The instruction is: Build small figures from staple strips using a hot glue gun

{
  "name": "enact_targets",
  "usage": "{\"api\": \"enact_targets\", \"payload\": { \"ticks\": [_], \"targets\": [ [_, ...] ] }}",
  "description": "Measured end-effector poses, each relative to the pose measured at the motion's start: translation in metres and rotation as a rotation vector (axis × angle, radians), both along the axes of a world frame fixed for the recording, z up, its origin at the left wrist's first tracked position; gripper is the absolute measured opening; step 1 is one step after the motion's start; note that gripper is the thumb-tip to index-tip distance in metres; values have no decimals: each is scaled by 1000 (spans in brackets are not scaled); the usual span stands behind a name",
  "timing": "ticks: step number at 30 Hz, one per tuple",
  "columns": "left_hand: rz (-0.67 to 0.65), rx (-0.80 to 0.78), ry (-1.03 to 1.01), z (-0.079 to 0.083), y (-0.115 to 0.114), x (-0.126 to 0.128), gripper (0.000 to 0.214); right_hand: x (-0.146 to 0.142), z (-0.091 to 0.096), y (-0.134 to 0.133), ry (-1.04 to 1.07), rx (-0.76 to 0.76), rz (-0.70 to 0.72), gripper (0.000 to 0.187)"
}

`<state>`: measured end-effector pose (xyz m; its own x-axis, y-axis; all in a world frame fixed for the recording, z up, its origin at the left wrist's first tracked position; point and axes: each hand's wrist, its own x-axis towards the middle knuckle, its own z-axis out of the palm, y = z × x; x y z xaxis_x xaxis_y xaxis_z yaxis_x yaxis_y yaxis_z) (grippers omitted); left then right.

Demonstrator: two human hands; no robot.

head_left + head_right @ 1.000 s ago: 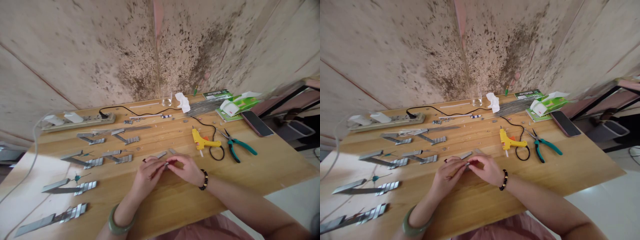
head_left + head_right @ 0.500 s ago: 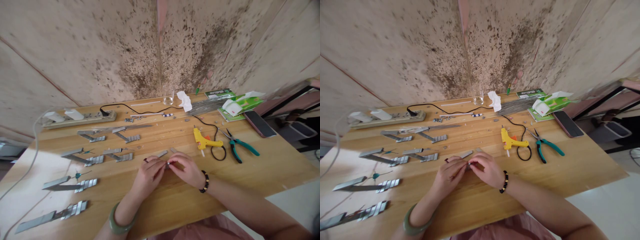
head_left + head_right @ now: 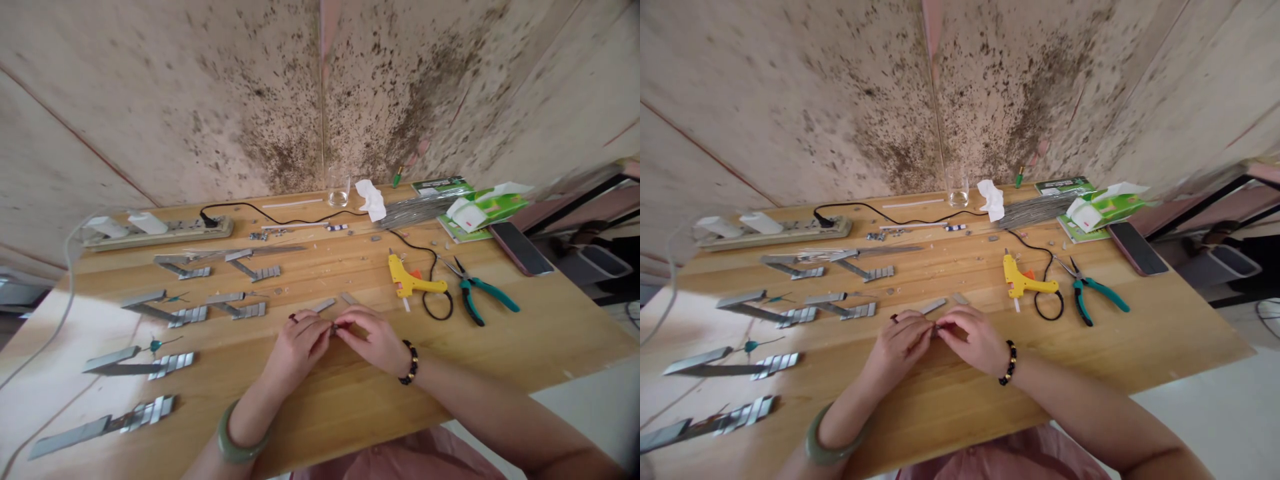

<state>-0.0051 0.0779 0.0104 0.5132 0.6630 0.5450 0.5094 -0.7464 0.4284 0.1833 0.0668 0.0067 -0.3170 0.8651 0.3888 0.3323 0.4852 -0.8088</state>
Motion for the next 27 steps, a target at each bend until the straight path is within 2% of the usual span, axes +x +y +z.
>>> {"api": "enact_targets", "payload": {
  "ticks": [9,19,27],
  "targets": [
    [-22,-86,-97,-1,1,1,15,2,2,6,23,25,7,14],
    [-27,-163,-94,-1,4,1,16,1,-2,10,-15,99,18,22],
    [-14,-105,-69,0,5,3,16,0,-4,12,13,127,-21,17]
  ]
}}
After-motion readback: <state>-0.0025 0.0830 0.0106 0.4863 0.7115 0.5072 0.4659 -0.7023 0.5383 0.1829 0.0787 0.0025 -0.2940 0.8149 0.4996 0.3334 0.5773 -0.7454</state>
